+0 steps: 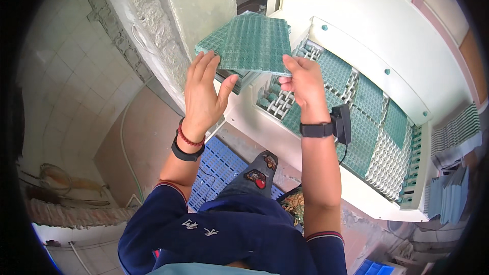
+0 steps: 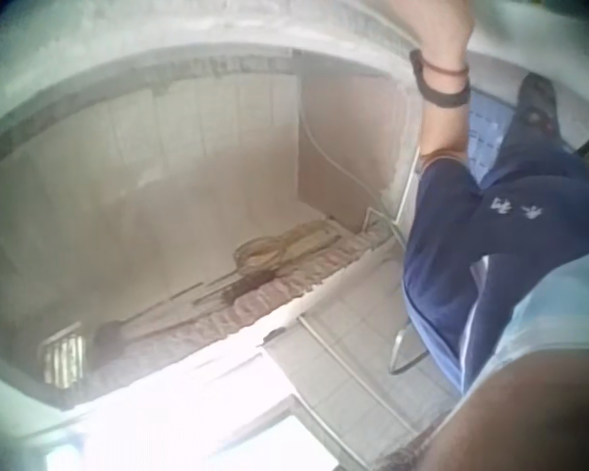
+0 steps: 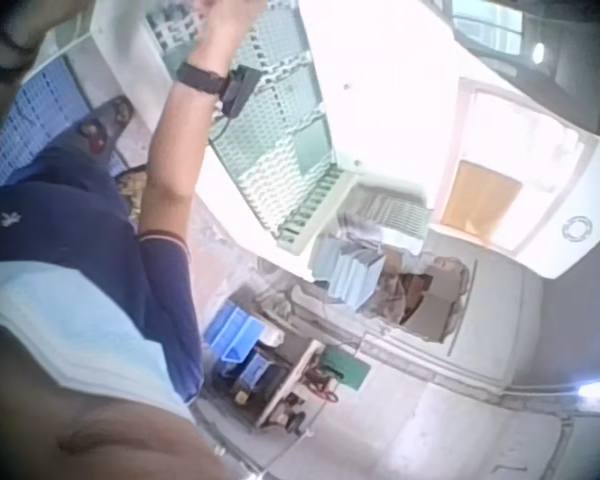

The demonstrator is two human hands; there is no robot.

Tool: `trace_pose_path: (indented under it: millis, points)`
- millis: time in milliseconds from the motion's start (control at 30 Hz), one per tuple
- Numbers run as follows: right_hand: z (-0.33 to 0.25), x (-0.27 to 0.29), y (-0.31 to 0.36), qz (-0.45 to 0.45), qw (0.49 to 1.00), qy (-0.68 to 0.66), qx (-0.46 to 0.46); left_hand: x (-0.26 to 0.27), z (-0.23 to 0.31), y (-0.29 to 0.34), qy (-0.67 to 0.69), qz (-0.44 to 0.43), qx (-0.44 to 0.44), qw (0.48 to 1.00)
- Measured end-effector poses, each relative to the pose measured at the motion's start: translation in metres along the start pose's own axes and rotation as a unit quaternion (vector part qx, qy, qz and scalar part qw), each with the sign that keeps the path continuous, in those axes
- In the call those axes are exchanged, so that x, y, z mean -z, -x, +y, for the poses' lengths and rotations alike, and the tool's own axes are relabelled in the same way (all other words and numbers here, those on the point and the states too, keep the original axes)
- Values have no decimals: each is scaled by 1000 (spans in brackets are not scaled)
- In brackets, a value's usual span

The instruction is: Picking green industrial plates from a stack and placing them into a conveyor sorting machine.

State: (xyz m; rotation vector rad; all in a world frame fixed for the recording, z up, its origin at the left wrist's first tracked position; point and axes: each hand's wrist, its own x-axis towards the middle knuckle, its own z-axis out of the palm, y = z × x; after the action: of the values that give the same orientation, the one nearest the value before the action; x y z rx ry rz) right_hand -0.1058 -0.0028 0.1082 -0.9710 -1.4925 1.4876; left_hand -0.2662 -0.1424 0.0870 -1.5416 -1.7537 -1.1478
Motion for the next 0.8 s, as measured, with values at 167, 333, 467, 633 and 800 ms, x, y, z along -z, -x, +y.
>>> trace_pose_path:
  millis: [167,333,467,633,800]
  points:
    - [-5,35,61,52,992,-118,17,10,28,35,254,-3,45,966]
    - [22,88,138,90,976,-192,39,-15,68,92,806,-151,272,504]
    - [54,109,180,114,976,-184,29,-44,102,111,903,-219,340,145]
    - [79,125,199,148,981,-125,-32,-71,114,112,833,-283,435,190]
    - [84,142,207,155,986,8,-61,-75,124,115,780,-286,452,324]
